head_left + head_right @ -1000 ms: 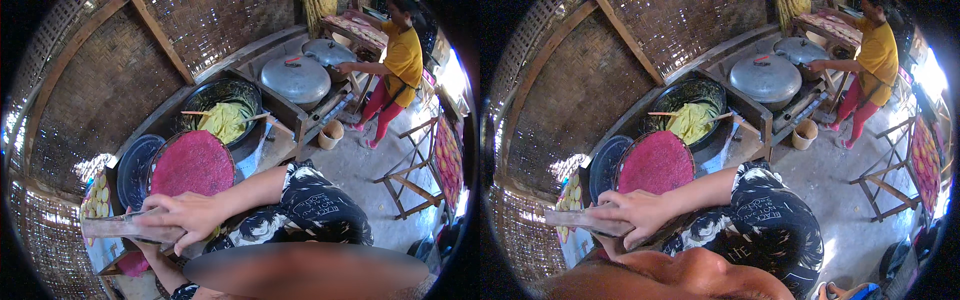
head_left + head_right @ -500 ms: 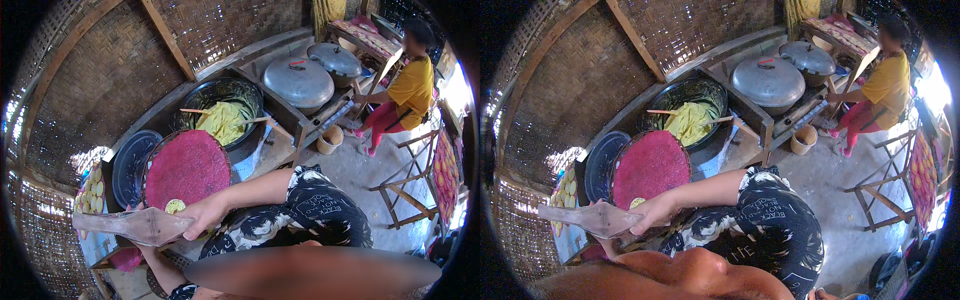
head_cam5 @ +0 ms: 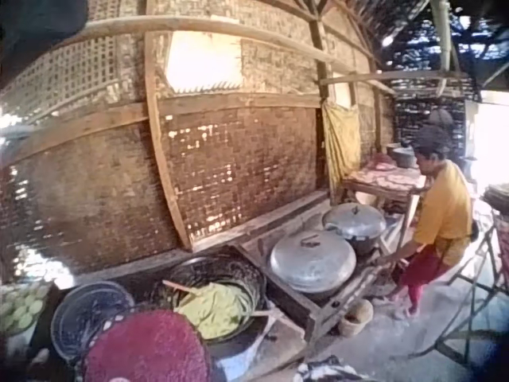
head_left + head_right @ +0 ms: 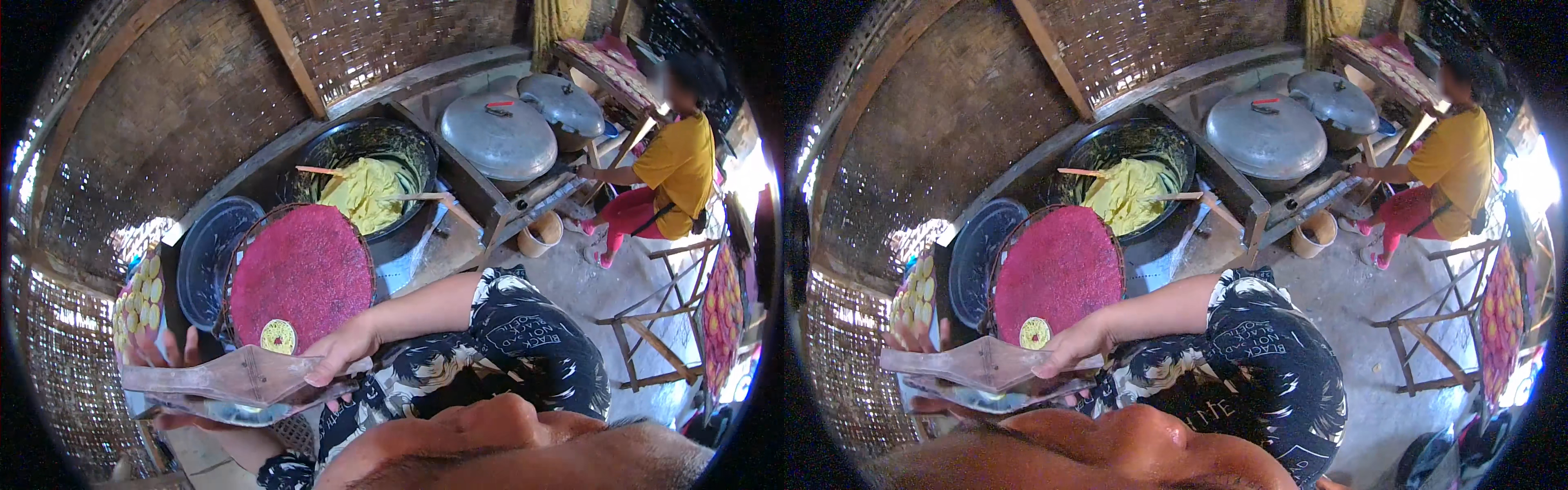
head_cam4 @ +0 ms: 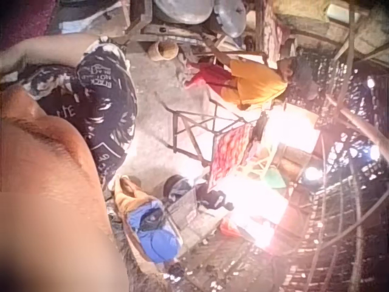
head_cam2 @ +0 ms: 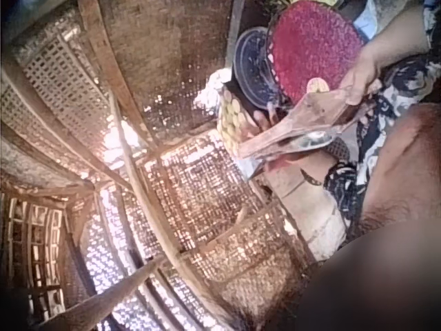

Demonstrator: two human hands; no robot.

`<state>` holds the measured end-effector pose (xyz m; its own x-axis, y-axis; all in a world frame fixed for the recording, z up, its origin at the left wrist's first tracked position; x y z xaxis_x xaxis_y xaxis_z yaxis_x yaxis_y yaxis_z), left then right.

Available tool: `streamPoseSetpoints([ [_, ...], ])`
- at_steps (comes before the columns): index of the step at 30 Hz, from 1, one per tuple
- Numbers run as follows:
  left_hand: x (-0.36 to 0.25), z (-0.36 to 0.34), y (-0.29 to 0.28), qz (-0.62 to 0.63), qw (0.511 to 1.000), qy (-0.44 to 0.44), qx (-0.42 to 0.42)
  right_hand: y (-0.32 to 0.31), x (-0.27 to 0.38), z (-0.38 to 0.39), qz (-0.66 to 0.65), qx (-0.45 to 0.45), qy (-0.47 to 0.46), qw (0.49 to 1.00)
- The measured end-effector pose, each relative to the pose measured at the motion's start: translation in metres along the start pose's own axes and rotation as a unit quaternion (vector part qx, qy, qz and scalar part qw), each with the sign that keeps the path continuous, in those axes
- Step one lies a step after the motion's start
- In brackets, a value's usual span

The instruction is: The person prepares traditional round snacks by spreading batter onto a red circular surface, adding a yellow ring, and filling it with a yellow paste using a wooden tool.

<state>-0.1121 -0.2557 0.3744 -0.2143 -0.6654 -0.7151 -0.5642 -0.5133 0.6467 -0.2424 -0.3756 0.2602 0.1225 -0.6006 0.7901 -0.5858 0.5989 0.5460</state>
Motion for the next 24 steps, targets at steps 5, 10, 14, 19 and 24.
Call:
streamPoseSetpoints([
  [5,-0.027,-0.023,-0.007,0.13,0.813,-0.018,0.567,-0.007,-0.013,0.001,-0.075,0.088,0.022,0.993],
  [10,-0.023,-0.015,0.014,0.013,0.89,-0.032,0.454,-0.005,0.012,0.052,-0.053,-0.077,0.041,0.995],
  [14,0.026,-0.058,0.013,0.061,0.911,-0.112,0.392,-0.008,0.056,0.063,-0.051,-0.196,0.06,0.977],
  [19,0.032,-0.065,0.002,0.101,0.908,-0.09,0.397,-0.013,0.077,0.065,0.181,-0.221,0.09,0.954],
  [24,0.057,-0.086,-0.021,0.188,0.913,-0.135,0.337,-0.026,0.088,0.059,0.168,-0.243,0.139,0.945],
])
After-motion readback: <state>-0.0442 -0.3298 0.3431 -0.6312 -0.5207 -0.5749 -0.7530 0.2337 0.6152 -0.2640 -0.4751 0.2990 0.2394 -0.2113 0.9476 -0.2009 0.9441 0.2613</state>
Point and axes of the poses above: each hand's wrist, its own z-axis away from the middle knuckle, its own y-axis out of the palm, x = y × z, the point moved 2 cm from there along -z, towards the middle knuckle, and after that the axes turned 10 degrees about -y, right-handed, at the moved point
